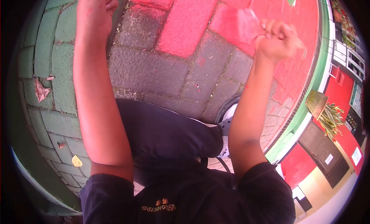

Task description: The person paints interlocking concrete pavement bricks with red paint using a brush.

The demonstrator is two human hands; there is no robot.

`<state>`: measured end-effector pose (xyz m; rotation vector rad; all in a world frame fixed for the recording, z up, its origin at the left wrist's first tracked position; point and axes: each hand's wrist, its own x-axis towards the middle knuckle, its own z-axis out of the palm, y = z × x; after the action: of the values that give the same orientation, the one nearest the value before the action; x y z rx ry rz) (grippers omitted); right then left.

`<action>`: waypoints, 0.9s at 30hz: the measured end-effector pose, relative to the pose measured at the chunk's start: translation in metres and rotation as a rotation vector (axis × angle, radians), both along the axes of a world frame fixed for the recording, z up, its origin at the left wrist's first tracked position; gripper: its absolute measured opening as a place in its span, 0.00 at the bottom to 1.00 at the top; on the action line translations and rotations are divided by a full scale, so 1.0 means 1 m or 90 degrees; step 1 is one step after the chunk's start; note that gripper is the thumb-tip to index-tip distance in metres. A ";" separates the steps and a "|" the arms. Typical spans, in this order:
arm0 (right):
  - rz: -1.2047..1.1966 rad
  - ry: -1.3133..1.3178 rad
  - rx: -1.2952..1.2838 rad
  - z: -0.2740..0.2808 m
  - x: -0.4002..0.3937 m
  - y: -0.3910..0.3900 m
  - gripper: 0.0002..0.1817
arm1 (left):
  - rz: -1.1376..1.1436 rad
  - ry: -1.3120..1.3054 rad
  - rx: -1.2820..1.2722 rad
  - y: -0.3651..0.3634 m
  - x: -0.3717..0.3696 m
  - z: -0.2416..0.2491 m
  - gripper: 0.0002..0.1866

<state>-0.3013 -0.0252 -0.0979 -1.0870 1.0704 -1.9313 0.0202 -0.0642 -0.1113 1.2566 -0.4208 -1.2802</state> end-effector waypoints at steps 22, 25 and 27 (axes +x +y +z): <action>-0.228 -0.029 0.015 0.019 -0.063 0.108 0.17 | -0.660 -0.813 -0.515 0.099 -0.125 -0.011 0.14; -0.188 0.035 -0.009 0.026 -0.080 0.098 0.15 | -0.768 -0.692 -0.579 0.087 -0.120 0.007 0.13; -0.265 0.176 -0.023 0.014 -0.087 0.074 0.15 | -0.677 -0.693 -0.520 0.075 -0.114 -0.004 0.13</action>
<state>-0.3884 0.0485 -0.0837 -1.2531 1.5168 -2.1651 -0.0939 0.0113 -0.1157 0.8619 -2.3548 -0.8659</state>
